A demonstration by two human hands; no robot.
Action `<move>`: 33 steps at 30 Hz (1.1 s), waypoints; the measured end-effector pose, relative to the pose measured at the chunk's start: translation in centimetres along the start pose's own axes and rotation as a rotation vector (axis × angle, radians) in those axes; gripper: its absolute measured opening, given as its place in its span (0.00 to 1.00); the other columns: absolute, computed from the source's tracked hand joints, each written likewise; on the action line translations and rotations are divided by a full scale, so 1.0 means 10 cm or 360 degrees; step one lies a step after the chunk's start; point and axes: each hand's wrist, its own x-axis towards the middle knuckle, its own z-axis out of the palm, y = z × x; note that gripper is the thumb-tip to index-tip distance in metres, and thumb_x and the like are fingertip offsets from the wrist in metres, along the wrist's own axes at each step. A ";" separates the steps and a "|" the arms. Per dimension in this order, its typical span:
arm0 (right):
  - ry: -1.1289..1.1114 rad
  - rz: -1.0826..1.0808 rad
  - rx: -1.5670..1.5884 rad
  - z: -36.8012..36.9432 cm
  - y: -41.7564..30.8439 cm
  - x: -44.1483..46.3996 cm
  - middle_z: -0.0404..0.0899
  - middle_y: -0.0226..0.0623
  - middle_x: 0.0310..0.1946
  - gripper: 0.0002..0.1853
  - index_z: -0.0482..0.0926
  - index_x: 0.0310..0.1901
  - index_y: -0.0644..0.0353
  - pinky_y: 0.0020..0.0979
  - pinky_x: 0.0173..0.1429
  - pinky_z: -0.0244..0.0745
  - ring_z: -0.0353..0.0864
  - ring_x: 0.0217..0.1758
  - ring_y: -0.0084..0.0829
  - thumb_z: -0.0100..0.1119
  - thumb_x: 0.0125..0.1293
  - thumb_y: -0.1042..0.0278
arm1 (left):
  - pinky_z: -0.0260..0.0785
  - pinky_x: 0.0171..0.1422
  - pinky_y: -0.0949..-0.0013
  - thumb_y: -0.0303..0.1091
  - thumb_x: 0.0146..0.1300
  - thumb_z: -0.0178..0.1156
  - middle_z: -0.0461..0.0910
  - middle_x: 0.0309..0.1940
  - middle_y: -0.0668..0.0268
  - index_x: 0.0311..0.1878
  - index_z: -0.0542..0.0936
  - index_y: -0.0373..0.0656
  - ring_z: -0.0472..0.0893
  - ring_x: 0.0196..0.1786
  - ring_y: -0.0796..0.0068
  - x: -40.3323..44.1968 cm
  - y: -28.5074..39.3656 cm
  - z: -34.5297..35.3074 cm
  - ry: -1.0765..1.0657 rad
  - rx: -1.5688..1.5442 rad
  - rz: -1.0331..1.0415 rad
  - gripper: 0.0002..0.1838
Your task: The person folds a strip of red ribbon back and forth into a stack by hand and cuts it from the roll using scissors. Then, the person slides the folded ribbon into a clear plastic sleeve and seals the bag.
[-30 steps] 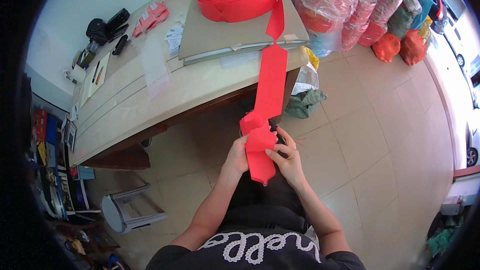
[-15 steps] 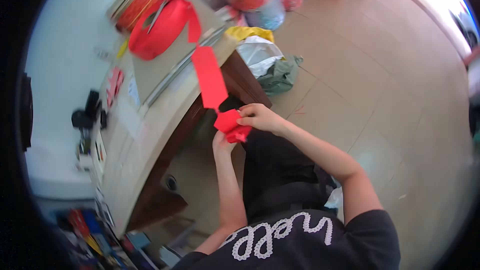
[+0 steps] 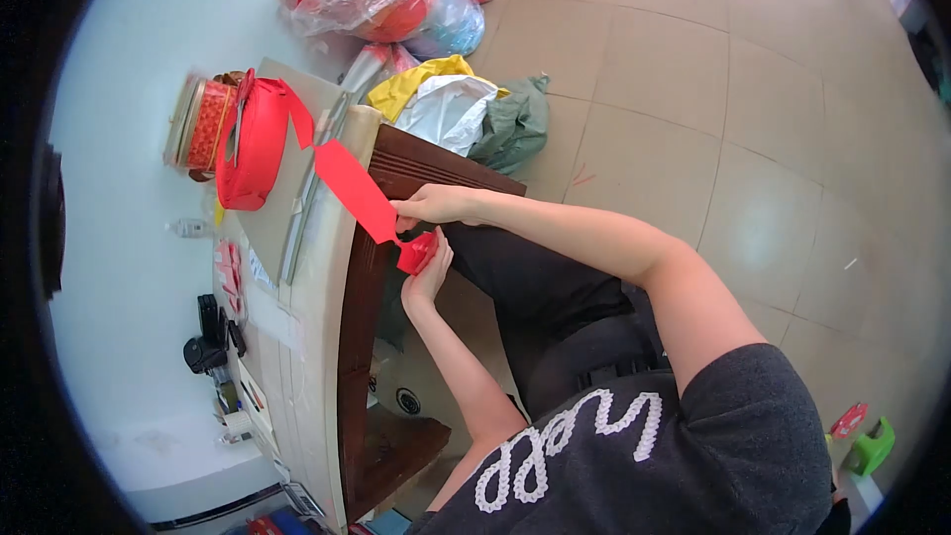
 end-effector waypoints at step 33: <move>0.0700 0.0286 0.0425 0.41 0.24 -0.74 0.80 0.30 0.27 0.08 0.81 0.35 0.65 0.20 0.39 0.68 0.75 0.31 0.16 0.62 0.60 0.68 | 0.70 0.57 0.55 0.33 0.67 0.44 0.76 0.48 0.57 0.60 0.66 0.37 0.75 0.53 0.61 0.12 -0.37 -0.30 -0.1179 0.1757 0.0177 0.20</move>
